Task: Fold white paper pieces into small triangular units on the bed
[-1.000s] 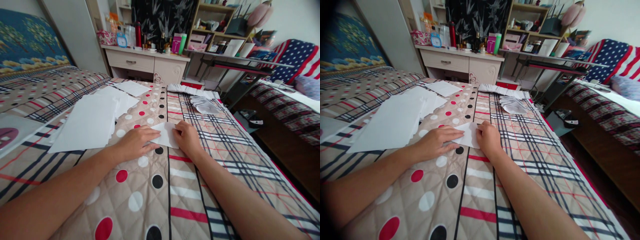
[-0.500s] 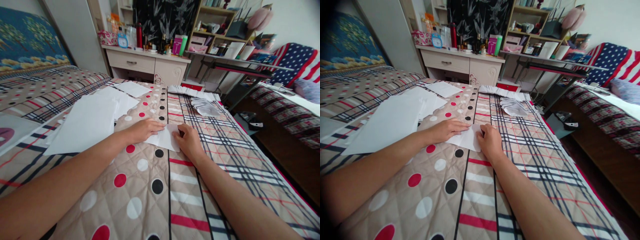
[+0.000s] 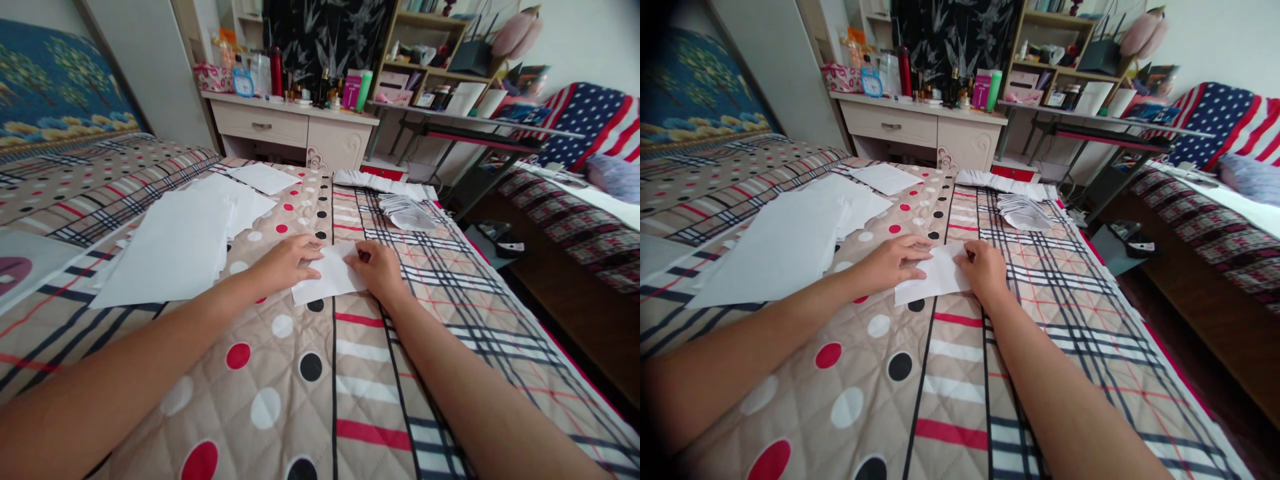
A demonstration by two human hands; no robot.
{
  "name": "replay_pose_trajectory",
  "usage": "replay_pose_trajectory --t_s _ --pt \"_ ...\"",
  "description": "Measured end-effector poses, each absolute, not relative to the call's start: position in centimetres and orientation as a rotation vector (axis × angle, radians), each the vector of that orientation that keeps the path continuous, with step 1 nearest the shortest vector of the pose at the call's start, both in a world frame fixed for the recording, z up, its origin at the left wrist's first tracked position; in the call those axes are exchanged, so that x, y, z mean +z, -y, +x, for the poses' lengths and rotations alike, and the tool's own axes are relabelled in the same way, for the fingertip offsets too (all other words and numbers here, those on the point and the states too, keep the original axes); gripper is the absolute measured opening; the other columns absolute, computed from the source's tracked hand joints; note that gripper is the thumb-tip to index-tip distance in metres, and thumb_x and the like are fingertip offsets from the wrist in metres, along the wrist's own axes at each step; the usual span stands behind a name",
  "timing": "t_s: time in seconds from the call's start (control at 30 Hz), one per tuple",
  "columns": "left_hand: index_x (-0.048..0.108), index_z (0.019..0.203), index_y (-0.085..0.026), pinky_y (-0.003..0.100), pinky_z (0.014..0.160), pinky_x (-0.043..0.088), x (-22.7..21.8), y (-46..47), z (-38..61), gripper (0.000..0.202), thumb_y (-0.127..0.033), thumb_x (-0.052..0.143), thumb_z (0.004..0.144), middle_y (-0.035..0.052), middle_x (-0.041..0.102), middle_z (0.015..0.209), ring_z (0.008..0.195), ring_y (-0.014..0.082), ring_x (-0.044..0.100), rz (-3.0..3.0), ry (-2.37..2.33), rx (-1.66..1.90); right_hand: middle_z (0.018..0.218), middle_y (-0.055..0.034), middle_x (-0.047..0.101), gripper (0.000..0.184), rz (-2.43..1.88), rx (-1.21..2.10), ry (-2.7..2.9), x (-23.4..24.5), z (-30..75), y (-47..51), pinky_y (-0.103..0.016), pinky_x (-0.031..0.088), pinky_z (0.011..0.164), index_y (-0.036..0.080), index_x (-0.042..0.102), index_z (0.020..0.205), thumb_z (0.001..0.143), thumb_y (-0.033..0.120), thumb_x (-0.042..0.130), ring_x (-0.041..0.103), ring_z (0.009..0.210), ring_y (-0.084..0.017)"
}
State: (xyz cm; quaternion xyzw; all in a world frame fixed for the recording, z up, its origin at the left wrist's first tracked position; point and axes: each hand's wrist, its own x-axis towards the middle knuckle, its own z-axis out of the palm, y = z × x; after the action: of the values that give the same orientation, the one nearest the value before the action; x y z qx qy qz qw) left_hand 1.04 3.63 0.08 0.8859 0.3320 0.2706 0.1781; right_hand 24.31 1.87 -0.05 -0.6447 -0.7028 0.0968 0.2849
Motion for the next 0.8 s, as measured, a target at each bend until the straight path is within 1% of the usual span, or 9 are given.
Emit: replay_pose_trajectory --t_s 0.03,0.07,0.17,0.3,0.4,0.5,0.6,0.7,0.8 --pt "0.074 0.112 -0.012 0.044 0.104 0.051 -0.1 -3.3 1.0 0.033 -0.014 0.081 0.08 0.0109 0.064 0.128 0.115 0.0246 0.06 2.589 -0.934 0.805 0.079 -0.0018 0.062 0.012 -1.715 0.24 1.889 0.0 24.2 -1.7 -0.024 0.024 0.064 0.012 0.068 0.078 0.081 0.023 0.07 0.046 0.068 -0.011" --pt "0.073 0.114 -0.012 0.044 0.102 0.052 -0.4 -2.9 0.9 0.029 -0.015 0.076 0.085 0.0099 0.066 0.125 0.113 0.0248 0.06 2.683 -0.93 0.804 0.08 -0.0025 0.063 0.011 -1.704 0.222 1.899 0.0 24.2 -1.6 -0.024 0.025 0.065 0.012 0.067 0.077 0.081 0.022 0.069 0.046 0.07 -0.011" --pt "0.071 0.117 -0.011 0.043 0.096 0.056 -0.8 -2.3 0.9 0.025 -0.015 0.064 0.093 0.0077 0.068 0.122 0.107 0.0248 0.059 2.898 -0.917 0.774 0.082 -0.0034 0.062 0.009 -1.678 0.192 1.923 0.1 24.0 -1.1 -0.024 0.025 0.066 0.012 0.065 0.077 0.081 0.02 0.068 0.045 0.071 -0.012" --pt "0.069 0.12 -0.01 0.042 0.096 0.056 -0.8 -2.3 1.1 0.027 -0.015 0.064 0.093 0.0076 0.066 0.127 0.107 0.0248 0.059 2.995 -0.923 0.757 0.083 -0.0022 0.061 0.005 -1.644 0.209 1.946 0.2 24.0 -0.9 -0.024 0.026 0.065 0.012 0.066 0.08 0.081 0.016 0.068 0.045 0.07 -0.011" --pt "0.069 0.121 -0.01 0.04 0.098 0.054 -0.7 -2.4 1.2 0.028 -0.016 0.063 0.094 0.0081 0.066 0.128 0.109 0.0242 0.058 3.004 -0.942 0.722 0.084 -0.0023 0.061 0.003 -1.617 0.219 1.947 0.2 24.1 -0.8 -0.024 0.028 0.066 0.012 0.069 0.083 0.081 0.015 0.068 0.046 0.071 -0.011" --pt "0.069 0.122 -0.011 0.04 0.099 0.053 -0.6 -2.5 1.2 0.028 -0.016 0.062 0.095 0.0084 0.066 0.127 0.109 0.0237 0.058 2.981 -0.95 0.696 0.088 -0.0023 0.063 0.013 -1.595 0.236 1.944 0.2 24.1 -0.7 -0.024 0.032 0.066 0.014 0.075 0.094 0.083 0.014 0.068 0.05 0.072 -0.011" --pt "0.068 0.121 -0.011 0.039 0.099 0.052 -0.6 -2.5 1.2 0.028 -0.016 0.063 0.094 0.009 0.067 0.126 0.108 0.0235 0.058 2.933 -0.949 0.697 0.09 -0.0019 0.064 0.025 -1.528 0.276 1.953 0.2 24.1 -0.4 -0.022 0.037 0.069 0.02 0.079 0.104 0.086 0.011 0.065 0.055 0.076 -0.01" --pt "0.068 0.123 -0.012 0.039 0.099 0.051 -0.7 -2.5 1.2 0.029 -0.017 0.061 0.095 0.0091 0.066 0.126 0.108 0.0232 0.058 2.9 -0.961 0.697 0.093 -0.0021 0.065 0.03 -1.453 0.241 2.009 0.2 24.2 0.0 -0.022 0.039 0.071 0.025 0.08 0.103 0.086 0.007 0.063 0.059 0.081 -0.011" --pt "0.068 0.124 -0.014 0.039 0.098 0.052 -0.8 -2.6 1.2 0.029 -0.018 0.059 0.097 0.0078 0.066 0.127 0.108 0.023 0.057 2.904 -0.954 0.707 0.094 -0.0029 0.065 0.028 -1.425 0.067 2.121 0.4 24.3 0.4 -0.025 0.04 0.074 0.026 0.081 0.099 0.088 0.009 0.062 0.058 0.086 -0.013"
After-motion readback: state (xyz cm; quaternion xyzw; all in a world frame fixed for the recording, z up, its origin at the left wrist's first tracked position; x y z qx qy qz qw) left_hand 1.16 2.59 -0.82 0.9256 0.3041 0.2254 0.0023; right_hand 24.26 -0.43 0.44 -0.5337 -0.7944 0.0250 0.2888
